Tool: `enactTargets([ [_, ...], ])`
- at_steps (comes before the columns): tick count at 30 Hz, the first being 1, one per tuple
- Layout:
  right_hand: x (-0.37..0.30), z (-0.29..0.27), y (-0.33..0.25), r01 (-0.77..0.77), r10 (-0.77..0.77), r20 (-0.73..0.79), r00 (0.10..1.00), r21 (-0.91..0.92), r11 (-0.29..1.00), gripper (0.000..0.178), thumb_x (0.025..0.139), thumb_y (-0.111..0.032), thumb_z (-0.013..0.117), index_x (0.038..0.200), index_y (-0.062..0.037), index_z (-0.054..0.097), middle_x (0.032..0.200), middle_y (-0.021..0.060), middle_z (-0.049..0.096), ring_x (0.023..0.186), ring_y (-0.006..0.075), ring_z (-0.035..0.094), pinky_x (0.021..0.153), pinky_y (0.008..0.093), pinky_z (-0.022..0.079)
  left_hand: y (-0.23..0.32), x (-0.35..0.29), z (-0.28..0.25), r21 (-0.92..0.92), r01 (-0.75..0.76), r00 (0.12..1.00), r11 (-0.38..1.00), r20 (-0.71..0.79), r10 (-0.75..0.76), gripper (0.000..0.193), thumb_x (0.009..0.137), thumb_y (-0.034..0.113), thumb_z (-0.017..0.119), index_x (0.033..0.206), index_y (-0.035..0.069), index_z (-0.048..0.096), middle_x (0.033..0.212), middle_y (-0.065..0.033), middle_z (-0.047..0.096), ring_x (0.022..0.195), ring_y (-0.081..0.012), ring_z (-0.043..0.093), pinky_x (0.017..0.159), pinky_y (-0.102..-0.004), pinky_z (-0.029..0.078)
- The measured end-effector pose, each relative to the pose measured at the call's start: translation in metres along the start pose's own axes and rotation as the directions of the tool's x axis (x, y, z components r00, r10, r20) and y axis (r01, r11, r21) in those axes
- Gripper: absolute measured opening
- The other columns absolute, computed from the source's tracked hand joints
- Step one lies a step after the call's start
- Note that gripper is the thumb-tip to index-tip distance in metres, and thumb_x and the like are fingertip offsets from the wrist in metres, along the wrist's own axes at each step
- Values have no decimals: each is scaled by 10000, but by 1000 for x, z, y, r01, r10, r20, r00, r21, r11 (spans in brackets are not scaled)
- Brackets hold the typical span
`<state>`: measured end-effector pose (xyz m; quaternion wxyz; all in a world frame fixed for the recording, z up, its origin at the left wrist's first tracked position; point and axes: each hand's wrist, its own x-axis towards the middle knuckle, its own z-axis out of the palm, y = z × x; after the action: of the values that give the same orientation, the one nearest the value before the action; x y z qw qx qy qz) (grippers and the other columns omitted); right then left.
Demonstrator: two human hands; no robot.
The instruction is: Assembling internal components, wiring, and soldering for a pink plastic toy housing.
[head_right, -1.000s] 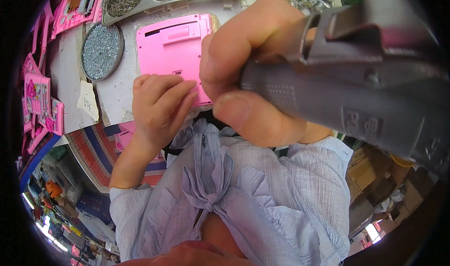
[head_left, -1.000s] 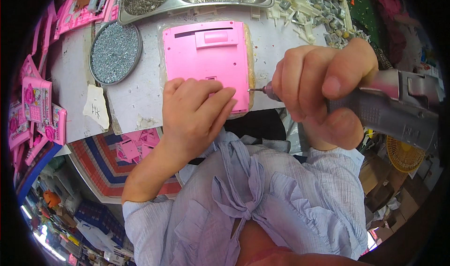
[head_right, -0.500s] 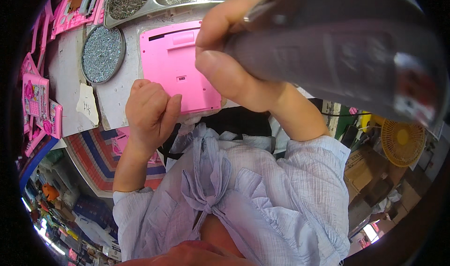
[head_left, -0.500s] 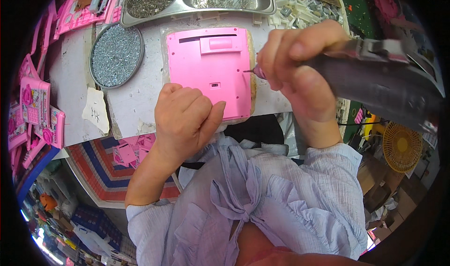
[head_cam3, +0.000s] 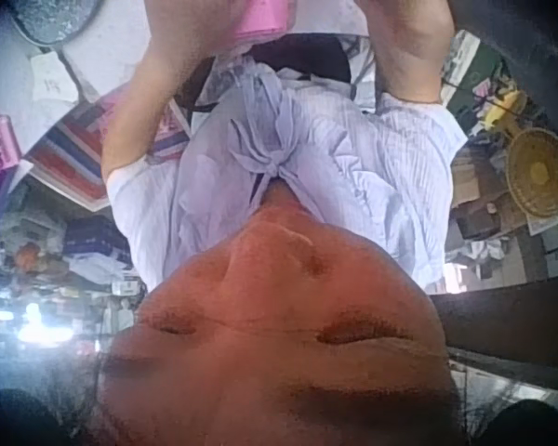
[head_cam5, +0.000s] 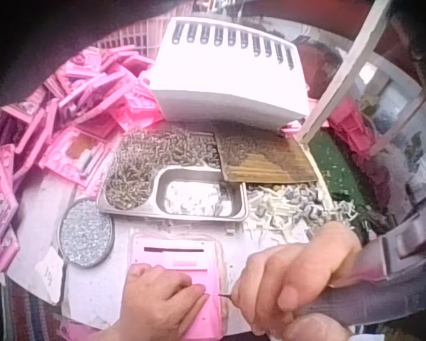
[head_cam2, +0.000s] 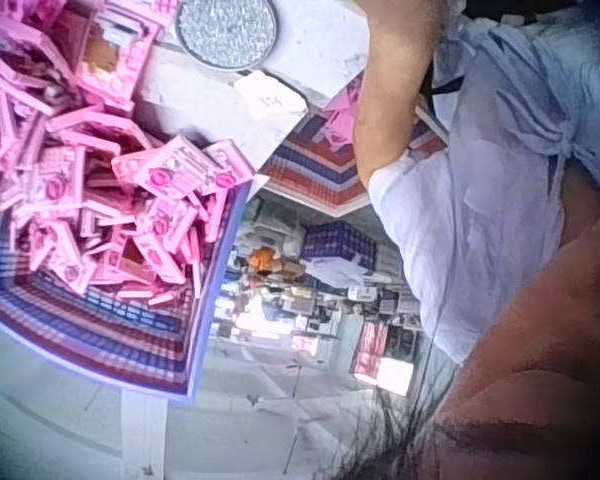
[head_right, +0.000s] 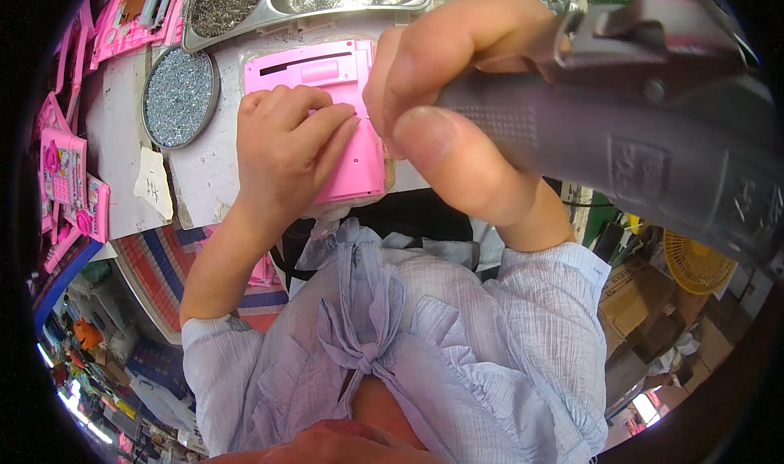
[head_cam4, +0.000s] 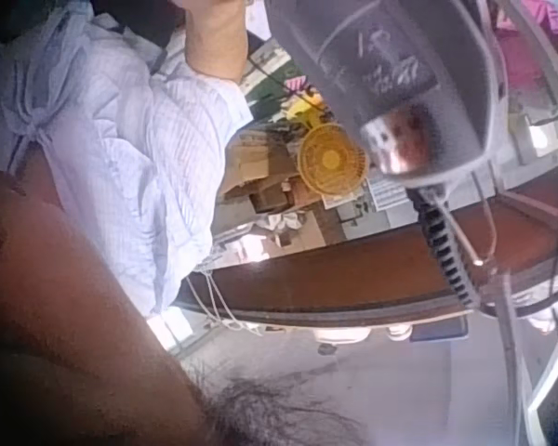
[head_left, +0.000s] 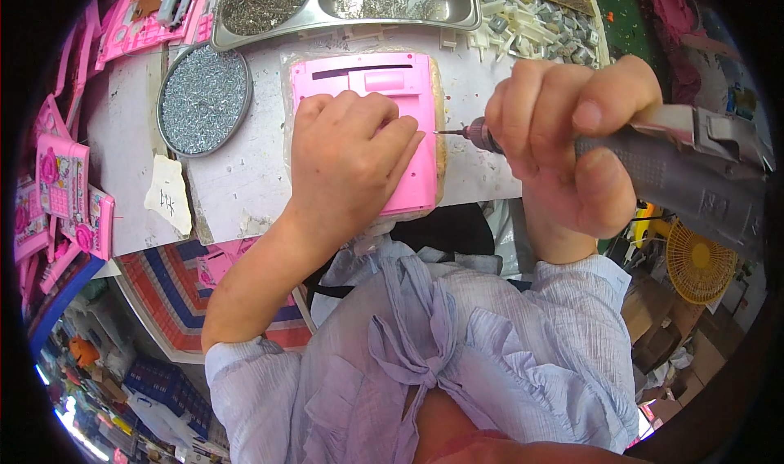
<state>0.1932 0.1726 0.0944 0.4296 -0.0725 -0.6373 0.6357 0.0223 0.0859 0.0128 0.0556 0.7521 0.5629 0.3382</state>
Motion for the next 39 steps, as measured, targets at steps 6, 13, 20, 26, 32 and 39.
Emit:
enactTargets([
  [6,-8,-26,-8,-32,32,156,987,2,999,279,969,-310,654,1123,-143,492,675,-15,515,601,132,504,570,303,404,0,-3,3,106,-20,1000,994,15,19,188,767,176,807,930,131,725,873,4,642,774,-189,604,765,-373,391],
  [13,-15,-7,-8,-63,56,61,997,121,991,275,956,-312,684,1083,-164,488,683,-23,543,590,129,529,546,289,407,18,-17,-7,-154,42,999,987,-28,-47,236,790,200,790,980,108,685,901,-5,636,777,-203,588,747,-373,379],
  [20,-14,1,-11,-57,53,32,998,154,986,268,951,-310,692,1047,-166,487,667,-23,541,565,125,533,516,279,405,16,-23,-10,-216,-31,999,976,-46,22,177,784,124,783,878,108,635,785,-30,579,687,-223,559,712,-382,365],
  [26,-18,-1,-7,-39,42,-17,999,125,991,282,939,-304,707,1041,-157,489,648,-21,532,560,132,534,516,289,409,-15,-34,-29,-233,52,998,971,50,-42,191,797,81,750,810,94,560,742,-41,532,661,-257,529,682,-394,360],
  [32,-22,-2,-3,-56,60,-23,998,148,987,284,939,-300,716,1036,-157,491,646,-21,527,556,134,526,511,296,401,7,-37,-9,-283,77,997,956,11,-77,162,816,18,707,879,73,569,803,-74,622,740,-269,589,731,-387,407],
  [39,-20,9,-12,-39,40,-2,999,194,980,265,952,-287,709,1028,-151,495,656,-17,552,570,131,558,493,281,406,21,-40,-6,-285,50,999,957,-3,-53,225,801,49,753,997,93,653,944,-23,702,790,-205,634,782,-372,389],
])
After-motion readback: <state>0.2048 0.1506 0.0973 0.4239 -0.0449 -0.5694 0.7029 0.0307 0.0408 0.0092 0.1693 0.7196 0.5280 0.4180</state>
